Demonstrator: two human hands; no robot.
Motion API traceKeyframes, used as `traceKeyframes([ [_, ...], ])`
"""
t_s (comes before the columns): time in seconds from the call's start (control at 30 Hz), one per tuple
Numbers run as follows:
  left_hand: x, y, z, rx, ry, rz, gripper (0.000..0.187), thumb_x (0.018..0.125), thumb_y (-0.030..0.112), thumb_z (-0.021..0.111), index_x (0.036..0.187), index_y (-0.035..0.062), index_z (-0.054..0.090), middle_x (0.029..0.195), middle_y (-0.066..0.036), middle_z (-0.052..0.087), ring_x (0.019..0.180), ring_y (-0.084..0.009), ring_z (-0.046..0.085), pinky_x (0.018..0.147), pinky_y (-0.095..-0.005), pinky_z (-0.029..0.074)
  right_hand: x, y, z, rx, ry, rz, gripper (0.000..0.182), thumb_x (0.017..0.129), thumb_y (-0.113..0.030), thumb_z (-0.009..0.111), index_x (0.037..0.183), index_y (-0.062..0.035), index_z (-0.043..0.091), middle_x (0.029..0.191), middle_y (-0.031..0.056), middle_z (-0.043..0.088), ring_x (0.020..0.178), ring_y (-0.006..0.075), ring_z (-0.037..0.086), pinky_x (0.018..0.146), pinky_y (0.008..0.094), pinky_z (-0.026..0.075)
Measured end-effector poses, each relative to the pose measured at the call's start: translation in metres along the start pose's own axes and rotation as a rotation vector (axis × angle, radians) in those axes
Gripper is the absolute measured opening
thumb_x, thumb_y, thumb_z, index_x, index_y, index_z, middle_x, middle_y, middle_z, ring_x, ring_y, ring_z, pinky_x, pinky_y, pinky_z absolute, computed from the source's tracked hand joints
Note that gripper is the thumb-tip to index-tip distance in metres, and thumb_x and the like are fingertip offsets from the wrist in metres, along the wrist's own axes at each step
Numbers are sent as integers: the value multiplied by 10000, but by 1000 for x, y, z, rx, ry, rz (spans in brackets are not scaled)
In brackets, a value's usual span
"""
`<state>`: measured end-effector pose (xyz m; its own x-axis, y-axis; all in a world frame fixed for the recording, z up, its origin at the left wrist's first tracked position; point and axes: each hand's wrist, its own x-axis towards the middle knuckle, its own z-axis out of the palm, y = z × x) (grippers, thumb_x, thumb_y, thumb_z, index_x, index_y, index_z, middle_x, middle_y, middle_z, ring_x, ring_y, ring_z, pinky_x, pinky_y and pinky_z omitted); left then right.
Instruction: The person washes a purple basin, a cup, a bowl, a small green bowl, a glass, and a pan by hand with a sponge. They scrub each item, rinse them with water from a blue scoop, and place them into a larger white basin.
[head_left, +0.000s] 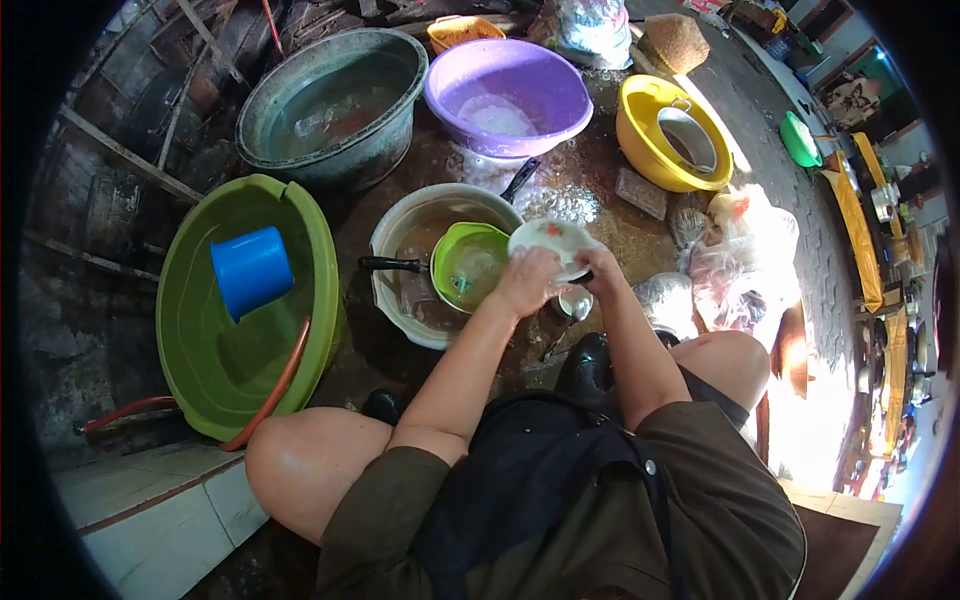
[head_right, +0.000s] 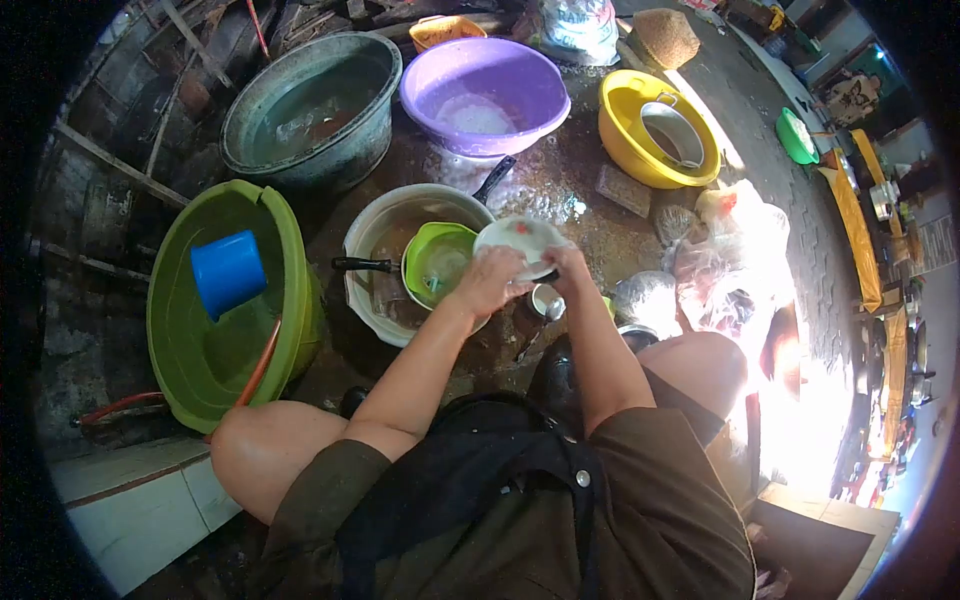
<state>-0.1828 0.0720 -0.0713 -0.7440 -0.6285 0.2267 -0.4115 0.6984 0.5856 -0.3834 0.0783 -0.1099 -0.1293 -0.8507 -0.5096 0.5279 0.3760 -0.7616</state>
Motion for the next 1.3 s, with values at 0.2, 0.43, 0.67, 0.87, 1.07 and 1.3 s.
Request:
traceKeyframes([
  [0.2, -18, -106, -14, 234, 352, -579, 468, 797, 219, 630, 1237, 129, 495, 1353, -170, 372, 1227, -331, 380, 1025, -434, 302, 70, 41, -124, 138, 574, -245, 344, 644, 53, 533, 987, 69, 516, 874, 173, 573, 708, 334, 618, 604, 495, 553],
  [0.43, -25, -121, -14, 93, 315, -814, 428, 806, 155, 583, 1208, 60, 469, 1199, -141, 469, 1164, -291, 442, 952, -452, 377, 58, 49, -125, 83, 927, -113, 363, 655, 51, 556, 1011, 77, 489, 861, 170, 577, 677, 318, 613, 523, 476, 545],
  [0.67, -52, -105, 44, 157, -220, -669, 352, 800, 89, 555, 1149, 136, 557, 1072, -165, 543, 1015, -362, 537, 862, -450, 444, 69, 76, -157, 149, 919, -294, 280, 779, -56, 661, 980, 37, 490, 765, 108, 587, 608, 223, 589, 514, 348, 512],
  [0.87, -43, -113, 58, -100, -276, -800, 319, 772, 62, 545, 1087, 64, 594, 1085, -209, 591, 995, -369, 568, 844, -429, 454, 40, 64, -145, -85, 1225, -211, 343, 800, -149, 669, 1043, 10, 486, 744, 136, 610, 516, 179, 587, 438, 310, 471],
  [1.07, 5, -119, -17, -177, -344, -735, 150, 718, 102, 565, 792, 25, 670, 816, -222, 642, 768, -370, 626, 690, -439, 481, 34, 48, -110, -414, 1246, -322, 271, 780, -139, 669, 1001, -10, 578, 904, 150, 609, 798, 267, 610, 719, 365, 475],
  [1.3, 194, -164, -210, -372, 546, -404, 869, 786, 420, 654, 1378, -51, 225, 1351, -208, 392, 1180, -290, 460, 968, -360, 388, 53, 49, -56, -572, 1022, -401, 333, 750, -209, 667, 1013, -13, 606, 981, 164, 634, 927, 306, 602, 844, 389, 438],
])
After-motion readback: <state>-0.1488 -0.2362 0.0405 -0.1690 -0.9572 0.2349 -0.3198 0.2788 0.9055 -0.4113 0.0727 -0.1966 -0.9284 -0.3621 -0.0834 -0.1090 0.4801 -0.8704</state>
